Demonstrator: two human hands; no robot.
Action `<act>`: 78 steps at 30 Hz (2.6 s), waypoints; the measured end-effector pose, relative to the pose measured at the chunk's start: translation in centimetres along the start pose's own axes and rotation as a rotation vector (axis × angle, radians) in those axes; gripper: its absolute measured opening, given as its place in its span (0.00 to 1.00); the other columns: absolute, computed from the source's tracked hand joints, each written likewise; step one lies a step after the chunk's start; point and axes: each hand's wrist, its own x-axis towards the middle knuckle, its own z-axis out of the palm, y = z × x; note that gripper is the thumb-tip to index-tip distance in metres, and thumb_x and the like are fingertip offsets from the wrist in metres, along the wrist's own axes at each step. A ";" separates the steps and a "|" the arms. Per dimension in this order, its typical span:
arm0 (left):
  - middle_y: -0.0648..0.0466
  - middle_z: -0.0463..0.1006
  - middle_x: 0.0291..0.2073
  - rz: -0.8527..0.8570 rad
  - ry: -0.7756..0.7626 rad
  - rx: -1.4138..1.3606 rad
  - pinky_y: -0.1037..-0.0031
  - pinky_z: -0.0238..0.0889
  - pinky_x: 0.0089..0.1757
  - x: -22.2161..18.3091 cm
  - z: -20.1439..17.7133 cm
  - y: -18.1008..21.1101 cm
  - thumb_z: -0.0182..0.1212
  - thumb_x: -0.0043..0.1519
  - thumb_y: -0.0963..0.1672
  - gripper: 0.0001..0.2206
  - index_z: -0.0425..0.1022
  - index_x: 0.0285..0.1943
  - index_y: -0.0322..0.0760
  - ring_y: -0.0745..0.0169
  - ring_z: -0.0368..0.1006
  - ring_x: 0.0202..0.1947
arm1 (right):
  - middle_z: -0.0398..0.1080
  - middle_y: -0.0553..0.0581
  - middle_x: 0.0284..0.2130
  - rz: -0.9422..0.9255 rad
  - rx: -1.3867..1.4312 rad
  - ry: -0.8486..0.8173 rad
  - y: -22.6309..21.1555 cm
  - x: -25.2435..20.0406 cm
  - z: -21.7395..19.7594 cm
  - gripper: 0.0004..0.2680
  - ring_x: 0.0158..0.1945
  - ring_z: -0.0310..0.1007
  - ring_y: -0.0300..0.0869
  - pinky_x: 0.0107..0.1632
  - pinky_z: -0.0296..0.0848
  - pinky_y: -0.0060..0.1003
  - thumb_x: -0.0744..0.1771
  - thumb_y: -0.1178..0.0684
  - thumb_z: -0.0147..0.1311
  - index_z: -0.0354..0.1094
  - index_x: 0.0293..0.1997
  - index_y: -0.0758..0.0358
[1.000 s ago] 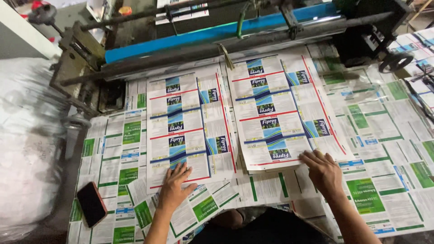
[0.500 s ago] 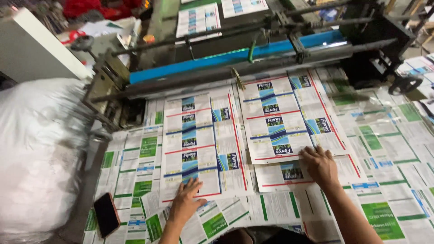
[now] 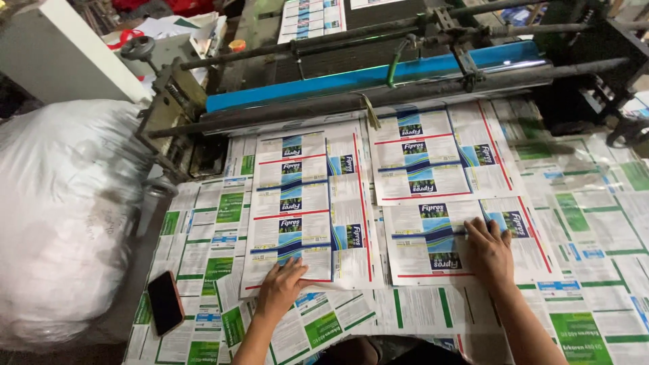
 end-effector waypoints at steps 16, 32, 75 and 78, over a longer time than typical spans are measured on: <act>0.50 0.82 0.51 0.465 0.381 0.364 0.55 0.73 0.51 0.9 -7.4 1.8 0.56 0.65 0.40 0.15 0.75 0.60 0.41 0.54 0.80 0.52 | 0.70 0.52 0.59 -0.029 -0.014 0.109 -0.1 0.1 -0.2 0.14 0.63 0.67 0.53 0.68 0.60 0.61 0.66 0.53 0.50 0.70 0.59 0.57; 0.46 0.81 0.54 0.299 0.441 0.111 0.56 0.68 0.56 -0.5 -0.7 1.9 0.58 0.60 0.38 0.14 0.80 0.54 0.33 0.48 0.77 0.57 | 0.70 0.59 0.60 -0.067 -0.070 0.117 0.2 -0.4 0.9 0.15 0.66 0.64 0.59 0.68 0.55 0.65 0.65 0.48 0.54 0.72 0.56 0.58; 0.48 0.63 0.49 0.455 0.403 0.556 0.44 0.50 0.39 6.0 18.4 -13.3 0.46 0.53 0.57 0.19 0.63 0.51 0.58 0.36 0.59 0.45 | 0.49 0.69 0.72 -0.084 -0.010 -0.416 -7.5 -5.3 -11.4 0.28 0.75 0.42 0.66 0.73 0.41 0.63 0.66 0.36 0.58 0.55 0.69 0.61; 0.49 0.63 0.48 0.447 0.405 0.588 0.46 0.48 0.38 6.7 17.5 -14.0 0.46 0.53 0.58 0.19 0.63 0.50 0.57 0.38 0.58 0.45 | 0.47 0.71 0.73 -0.097 -0.001 -0.480 -8.0 -5.6 -11.9 0.32 0.75 0.40 0.67 0.72 0.40 0.64 0.64 0.33 0.60 0.52 0.70 0.63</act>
